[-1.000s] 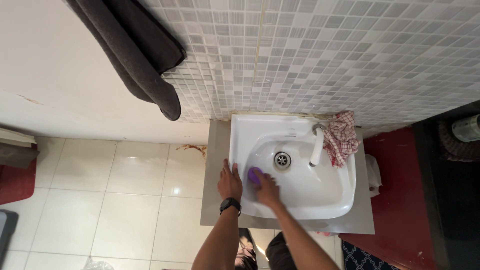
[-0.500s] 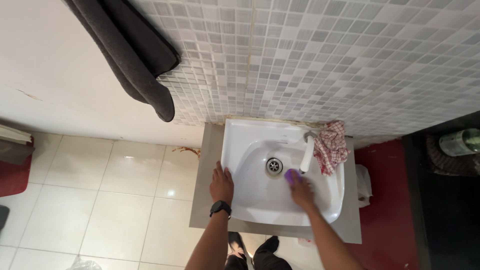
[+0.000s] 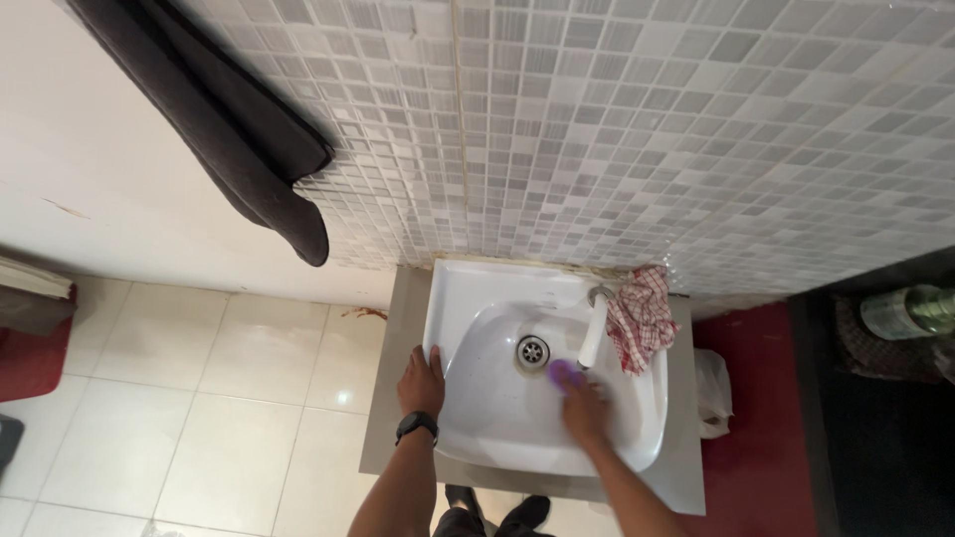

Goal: The person scrubs a white bathroom sink using a red and white checkered cloth and a purple sponge. They wipe the basin, faucet, and drain area repeatedly, switching between the cloth and sponge to clean different sections of the sink.

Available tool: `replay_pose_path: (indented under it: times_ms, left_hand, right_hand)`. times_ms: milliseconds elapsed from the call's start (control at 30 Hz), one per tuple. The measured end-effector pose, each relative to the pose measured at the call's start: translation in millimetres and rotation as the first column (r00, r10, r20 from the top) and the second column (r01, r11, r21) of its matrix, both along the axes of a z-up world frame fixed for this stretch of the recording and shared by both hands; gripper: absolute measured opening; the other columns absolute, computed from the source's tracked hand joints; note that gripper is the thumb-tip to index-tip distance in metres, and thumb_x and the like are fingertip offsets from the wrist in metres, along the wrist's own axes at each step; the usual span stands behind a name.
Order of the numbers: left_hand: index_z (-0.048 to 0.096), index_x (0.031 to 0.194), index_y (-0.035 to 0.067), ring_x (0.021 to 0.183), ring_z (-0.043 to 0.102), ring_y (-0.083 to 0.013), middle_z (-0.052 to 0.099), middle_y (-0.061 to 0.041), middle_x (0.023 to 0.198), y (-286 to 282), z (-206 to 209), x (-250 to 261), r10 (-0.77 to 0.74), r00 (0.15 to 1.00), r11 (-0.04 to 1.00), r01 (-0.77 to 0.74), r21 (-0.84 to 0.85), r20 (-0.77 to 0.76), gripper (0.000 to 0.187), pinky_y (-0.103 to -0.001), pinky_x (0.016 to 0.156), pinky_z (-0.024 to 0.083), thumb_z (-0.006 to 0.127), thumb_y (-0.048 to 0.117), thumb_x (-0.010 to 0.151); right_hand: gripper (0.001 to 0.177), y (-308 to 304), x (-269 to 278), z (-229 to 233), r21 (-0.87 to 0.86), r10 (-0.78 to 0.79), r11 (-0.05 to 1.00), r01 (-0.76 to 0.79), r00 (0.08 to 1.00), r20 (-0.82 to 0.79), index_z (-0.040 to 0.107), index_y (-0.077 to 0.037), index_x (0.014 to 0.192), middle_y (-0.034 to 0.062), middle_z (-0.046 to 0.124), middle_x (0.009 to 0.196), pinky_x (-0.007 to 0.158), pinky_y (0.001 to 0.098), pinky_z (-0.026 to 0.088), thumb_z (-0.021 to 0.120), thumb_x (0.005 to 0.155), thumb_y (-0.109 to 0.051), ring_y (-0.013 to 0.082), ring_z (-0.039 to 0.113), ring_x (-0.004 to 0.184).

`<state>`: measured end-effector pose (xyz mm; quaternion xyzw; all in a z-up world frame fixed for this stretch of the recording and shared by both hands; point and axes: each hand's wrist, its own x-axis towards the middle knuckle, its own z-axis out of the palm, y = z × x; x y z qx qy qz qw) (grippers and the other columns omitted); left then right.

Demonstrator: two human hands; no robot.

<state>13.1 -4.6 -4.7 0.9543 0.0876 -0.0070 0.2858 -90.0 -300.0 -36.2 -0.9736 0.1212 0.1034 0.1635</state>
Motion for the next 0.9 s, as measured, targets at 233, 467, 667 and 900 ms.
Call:
replay_pose_path:
  times_ms: [233,467,667,900]
  left_hand:
    - [0.053,0.124,0.007,0.097,0.07,-0.043,0.07,-0.019,0.116,-6.7,7.5,-0.6,0.013,0.998,0.999,-0.01,0.039,-0.058,0.046,-0.055,0.08,0.056,0.04,0.046,0.106]
    - [0.055,0.125,0.007,0.095,0.07,-0.0424,0.072,-0.019,0.113,-5.7,9.0,-0.2,0.013,1.0,0.998,-0.012,0.057,-0.011,0.045,-0.054,0.078,0.056,0.042,0.045,0.105]
    - [0.055,0.125,0.007,0.095,0.071,-0.0408,0.072,-0.019,0.111,-4.6,6.7,-1.6,0.015,0.999,0.999,-0.013,0.052,-0.04,0.044,-0.052,0.078,0.057,0.041,0.045,0.107]
    - [0.055,0.122,0.007,0.093,0.071,-0.0415,0.072,-0.019,0.109,-2.2,4.8,0.3,0.002,1.0,0.999,-0.003,0.042,0.021,0.042,-0.053,0.076,0.057,0.043,0.044,0.105]
  right_hand:
    - [0.072,29.5,27.3,-23.7,0.175,-0.123,0.979,0.106,0.989,0.087,0.043,-0.028,0.153,0.0188,0.056,0.14,0.099,0.0544,0.048,0.069,0.086,-0.021,0.0443,0.058,0.121]
    - [0.067,94.9,28.4,0.1,0.506,0.21,0.86,-0.071,0.952,-0.224,0.051,-0.034,0.149,0.0078,0.05,0.15,0.116,0.0432,0.038,0.073,0.086,-0.027,0.0364,0.047,0.135]
    - [0.064,-12.3,38.7,-21.6,-0.014,-0.097,0.995,0.095,0.987,-0.13,0.052,-0.041,0.147,0.0088,0.059,0.142,0.108,0.0472,0.043,0.07,0.087,-0.027,0.0348,0.057,0.128]
    - [0.073,54.1,49.1,-30.1,0.345,-0.008,0.938,-0.037,0.992,0.128,0.049,-0.037,0.149,0.0122,0.06,0.14,0.114,0.0491,0.04,0.074,0.082,-0.023,0.0373,0.058,0.129]
